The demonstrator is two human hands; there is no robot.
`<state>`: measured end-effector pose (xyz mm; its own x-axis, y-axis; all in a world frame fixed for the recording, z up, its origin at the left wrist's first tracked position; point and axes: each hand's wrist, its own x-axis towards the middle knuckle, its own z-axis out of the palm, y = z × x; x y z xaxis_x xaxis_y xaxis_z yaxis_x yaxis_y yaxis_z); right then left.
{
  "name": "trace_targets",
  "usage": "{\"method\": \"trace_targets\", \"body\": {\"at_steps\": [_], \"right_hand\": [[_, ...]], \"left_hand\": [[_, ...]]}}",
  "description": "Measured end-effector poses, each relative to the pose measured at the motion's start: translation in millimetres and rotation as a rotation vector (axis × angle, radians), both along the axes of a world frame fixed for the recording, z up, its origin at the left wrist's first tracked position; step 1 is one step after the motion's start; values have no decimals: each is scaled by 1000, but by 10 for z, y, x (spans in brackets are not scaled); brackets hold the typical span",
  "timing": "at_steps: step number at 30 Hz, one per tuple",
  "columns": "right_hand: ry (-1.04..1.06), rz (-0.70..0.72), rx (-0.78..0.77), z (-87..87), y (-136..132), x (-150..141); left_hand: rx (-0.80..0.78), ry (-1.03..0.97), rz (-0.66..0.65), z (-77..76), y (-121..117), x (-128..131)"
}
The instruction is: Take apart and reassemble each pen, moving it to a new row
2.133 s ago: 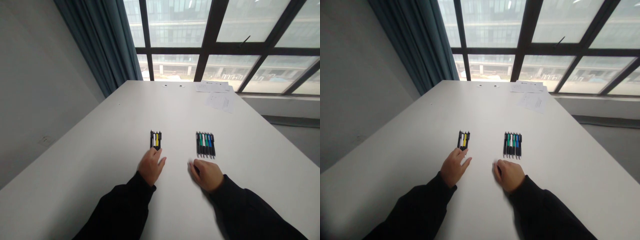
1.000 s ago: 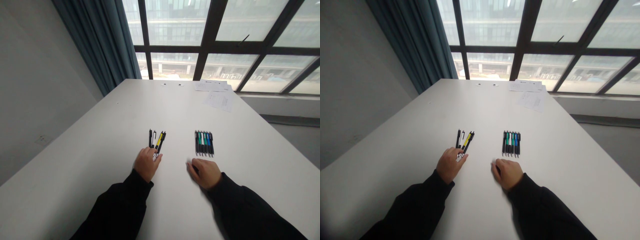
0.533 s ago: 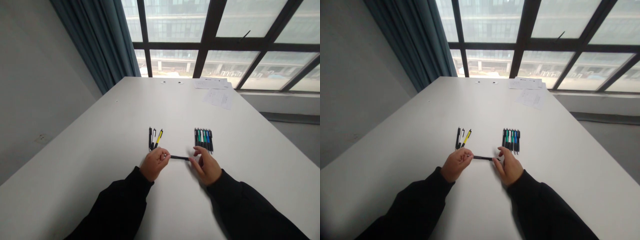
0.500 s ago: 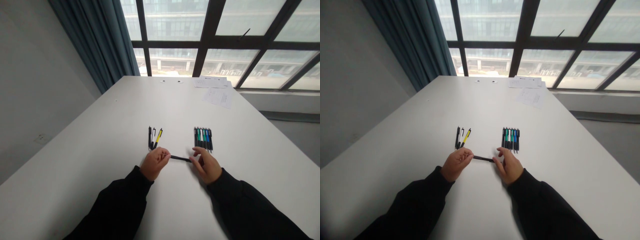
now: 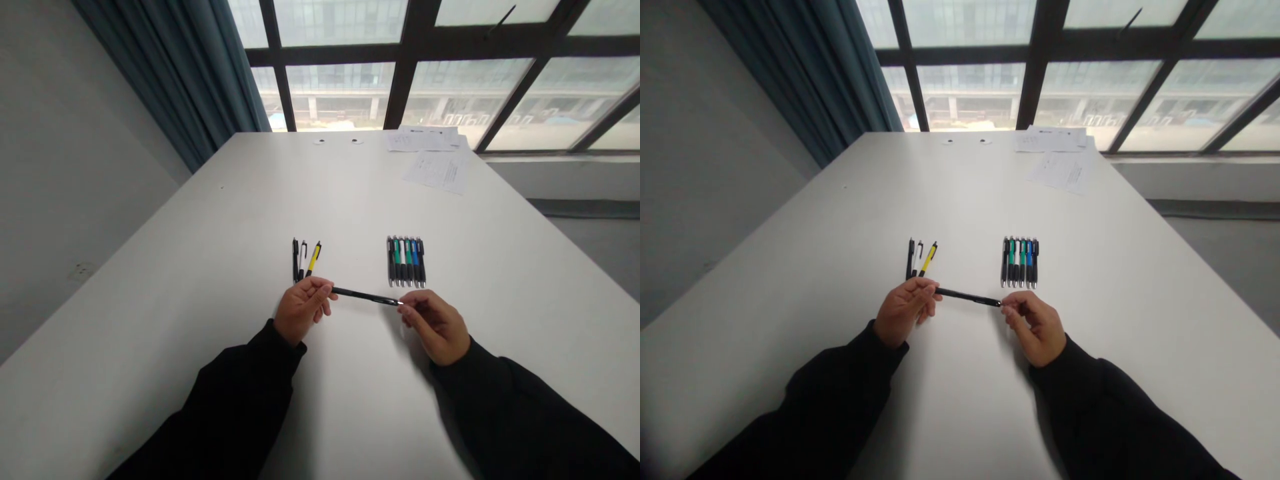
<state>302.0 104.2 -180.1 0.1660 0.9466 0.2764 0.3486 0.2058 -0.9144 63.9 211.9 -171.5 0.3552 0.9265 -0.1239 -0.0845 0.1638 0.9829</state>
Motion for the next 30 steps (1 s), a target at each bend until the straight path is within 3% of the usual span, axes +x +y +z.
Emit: {"method": "trace_targets", "body": {"at_steps": [4, 10, 14, 18, 23, 30], "right_hand": [[132, -54, -16, -54, 64, -11], [158, -76, -28, -101, 101, 15], [115, -12, -64, -82, 71, 22], [220, -1, -48, -58, 48, -10], [133, -4, -78, -72, 55, 10], [118, -56, -4, -68, 58, 12]], "left_hand": [[-1, -21, -10, -17, -1, -18], [-21, -96, -22, -59, 12, -21], [-15, -77, -32, -42, 17, -24], [25, -44, -45, -2, 21, -31], [66, -44, -44, 21, 15, -38], [159, -20, -35, -35, 8, -54]]}}
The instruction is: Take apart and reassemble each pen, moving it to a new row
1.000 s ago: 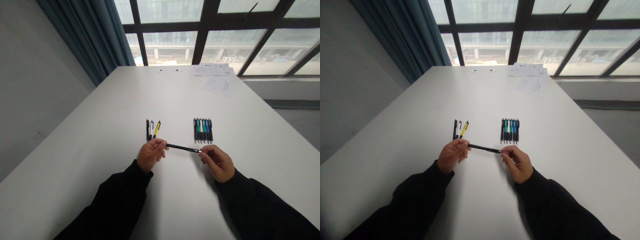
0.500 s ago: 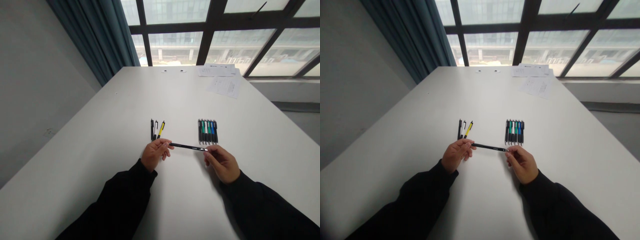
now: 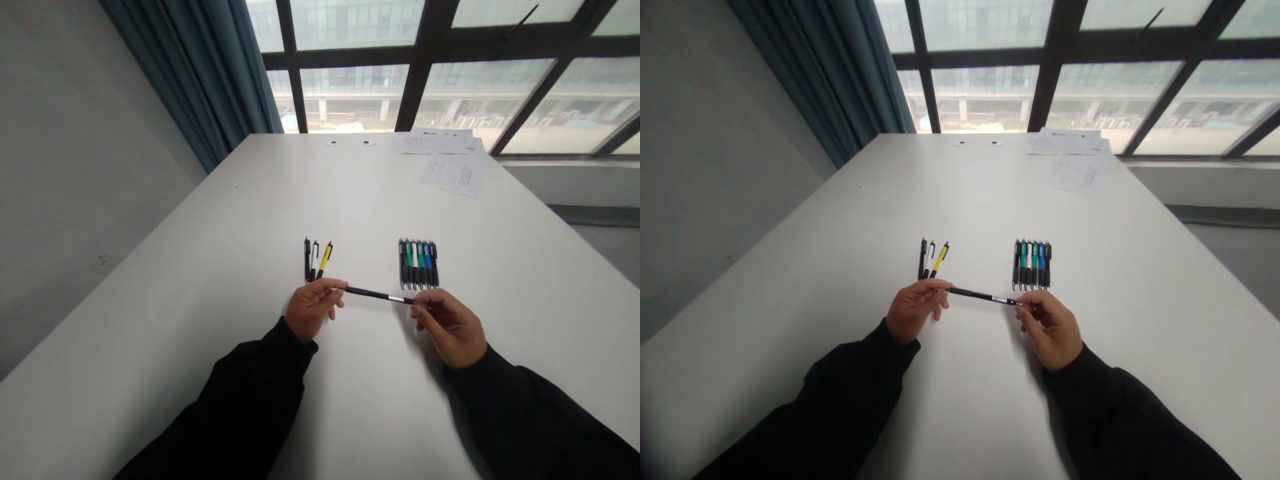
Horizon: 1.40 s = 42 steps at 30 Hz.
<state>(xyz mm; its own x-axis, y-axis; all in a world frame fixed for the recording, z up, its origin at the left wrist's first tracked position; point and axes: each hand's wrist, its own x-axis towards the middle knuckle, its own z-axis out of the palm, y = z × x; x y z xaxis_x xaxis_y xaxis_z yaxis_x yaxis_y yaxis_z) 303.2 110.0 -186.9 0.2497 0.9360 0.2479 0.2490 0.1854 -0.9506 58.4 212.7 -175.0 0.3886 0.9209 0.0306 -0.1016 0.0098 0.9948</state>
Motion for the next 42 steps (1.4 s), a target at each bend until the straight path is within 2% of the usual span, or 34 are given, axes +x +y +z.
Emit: {"method": "trace_targets", "body": {"at_steps": [5, 9, 24, 34, 42], "right_hand": [[-29, -6, 24, 24, -2, -2], [-49, -28, -10, 36, -3, 0], [-11, -83, -110, 27, -1, -15], [-76, -50, -145, 18, 6, 28], [-196, -3, -132, 123, -5, -5]], "left_hand": [[12, 7, 29, -6, 7, 2], [24, 83, 43, 19, -6, -6], [52, 127, 40, 29, -14, -10], [71, 184, 28, -11, -16, -23], [12, 215, 18, 7, -34, -8]]}}
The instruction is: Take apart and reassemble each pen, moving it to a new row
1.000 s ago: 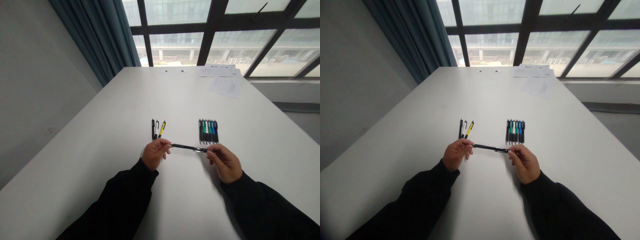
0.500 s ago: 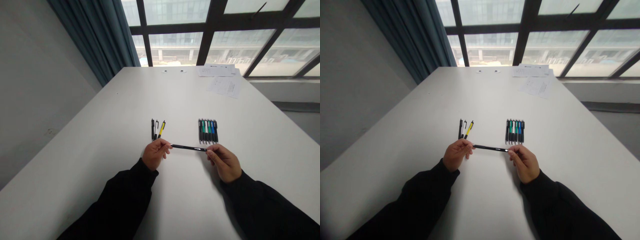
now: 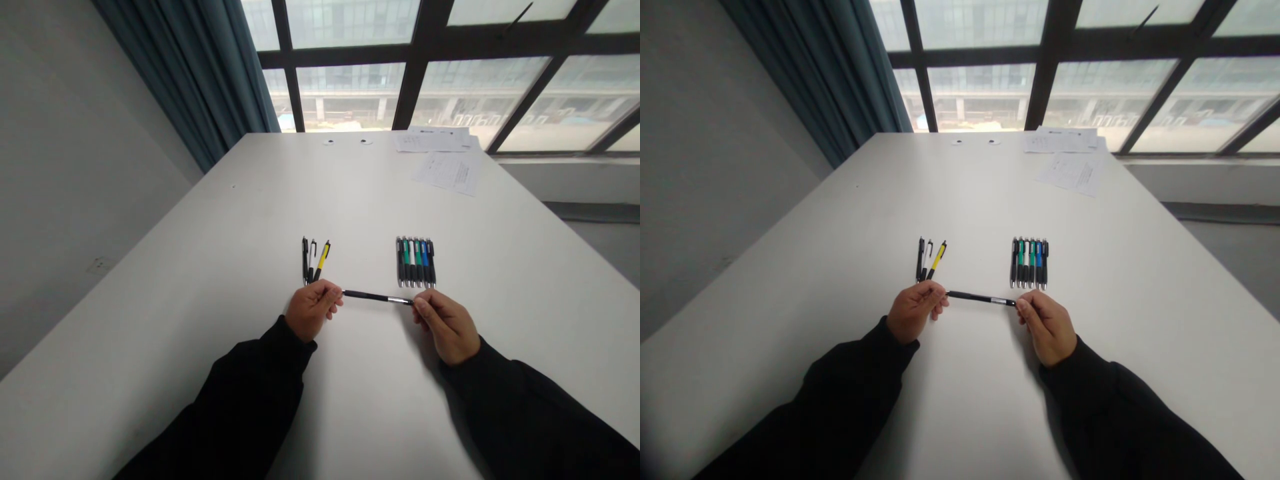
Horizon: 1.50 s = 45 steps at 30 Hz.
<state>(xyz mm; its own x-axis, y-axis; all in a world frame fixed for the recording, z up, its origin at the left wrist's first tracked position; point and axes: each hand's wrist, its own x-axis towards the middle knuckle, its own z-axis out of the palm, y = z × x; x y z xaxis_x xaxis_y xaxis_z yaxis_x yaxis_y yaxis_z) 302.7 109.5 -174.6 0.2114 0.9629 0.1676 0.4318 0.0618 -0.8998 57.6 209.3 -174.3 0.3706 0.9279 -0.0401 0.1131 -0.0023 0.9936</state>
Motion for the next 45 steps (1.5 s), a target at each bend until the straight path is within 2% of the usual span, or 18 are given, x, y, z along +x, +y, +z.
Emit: {"method": "trace_targets", "body": {"at_steps": [11, 18, 21, 27, 32, 34, 36, 38, 41, 45], "right_hand": [[-74, 9, -9, 35, 0, -20], [-6, -29, -14, 6, 2, -9], [88, -76, -8, -22, 17, -1], [288, -113, -57, -121, 60, 40], [340, 4, -102, -60, 51, -77], [409, 48, -124, -15, 34, -158], [480, 141, -138, 12, 8, -230], [501, 244, -158, 19, -24, -280], [403, 361, -217, 25, -66, -316], [200, 439, -273, 87, -66, -331]], "left_hand": [[-31, 98, -28, 49, -31, 5], [-54, 115, -182, 101, -71, -2], [-172, 27, -303, 58, -96, 21], [-516, -131, -598, -6, -166, 67], [-587, -200, -845, 71, -315, 144], [-600, -195, -894, 84, -378, 183], [-611, -240, -847, 70, -417, 221], [-571, -335, -713, 36, -423, 252], [-381, -441, -495, -15, -393, 278], [-100, -369, -342, -24, -386, 265]]}}
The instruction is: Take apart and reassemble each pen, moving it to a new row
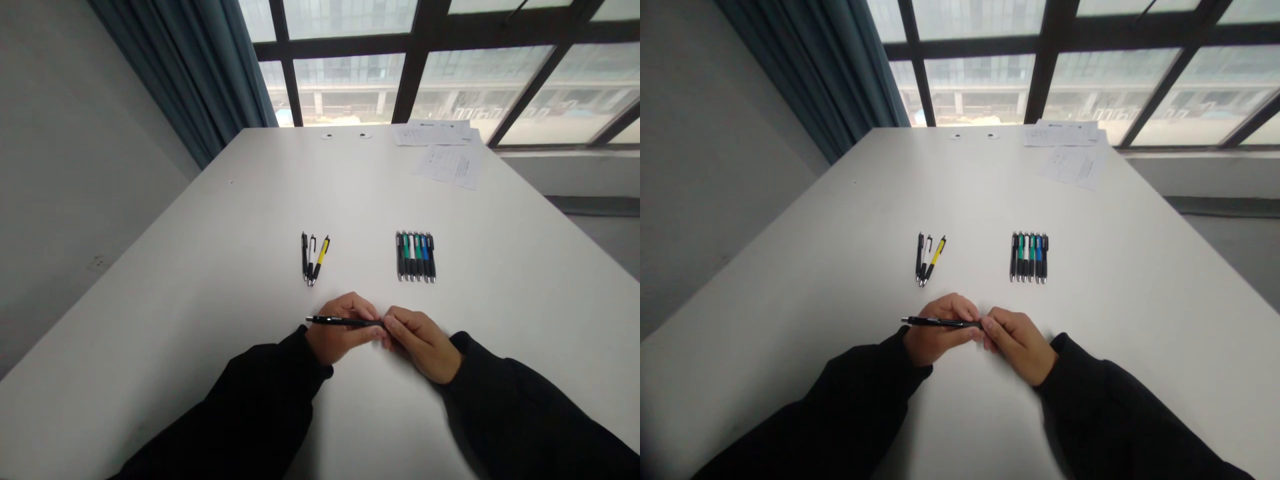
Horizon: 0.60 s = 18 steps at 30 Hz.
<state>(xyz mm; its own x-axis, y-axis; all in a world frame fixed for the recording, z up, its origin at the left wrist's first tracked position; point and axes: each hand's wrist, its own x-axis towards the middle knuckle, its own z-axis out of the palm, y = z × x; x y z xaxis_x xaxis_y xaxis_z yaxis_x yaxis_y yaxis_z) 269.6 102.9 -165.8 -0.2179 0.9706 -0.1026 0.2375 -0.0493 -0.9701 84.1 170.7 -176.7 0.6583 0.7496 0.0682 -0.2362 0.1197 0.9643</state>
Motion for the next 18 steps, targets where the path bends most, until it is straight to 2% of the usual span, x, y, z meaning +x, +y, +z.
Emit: {"method": "trace_targets", "body": {"at_steps": [4, 6, 8, 11, 18], "right_hand": [[-56, 74, 35, 48, 38, -6], [-56, 115, 40, 43, 44, -5], [-39, 118, 26, 27, 38, -1], [-2, 65, -18, 8, 17, 3], [69, -85, 60, -23, -19, -89]], "left_hand": [[371, 284, 37, 54, -31, -49], [566, 397, -29, 81, -32, -70], [656, 445, -117, 99, -24, -80], [636, 460, -167, 109, -14, -74], [549, 437, -60, 56, -22, -65]]}}
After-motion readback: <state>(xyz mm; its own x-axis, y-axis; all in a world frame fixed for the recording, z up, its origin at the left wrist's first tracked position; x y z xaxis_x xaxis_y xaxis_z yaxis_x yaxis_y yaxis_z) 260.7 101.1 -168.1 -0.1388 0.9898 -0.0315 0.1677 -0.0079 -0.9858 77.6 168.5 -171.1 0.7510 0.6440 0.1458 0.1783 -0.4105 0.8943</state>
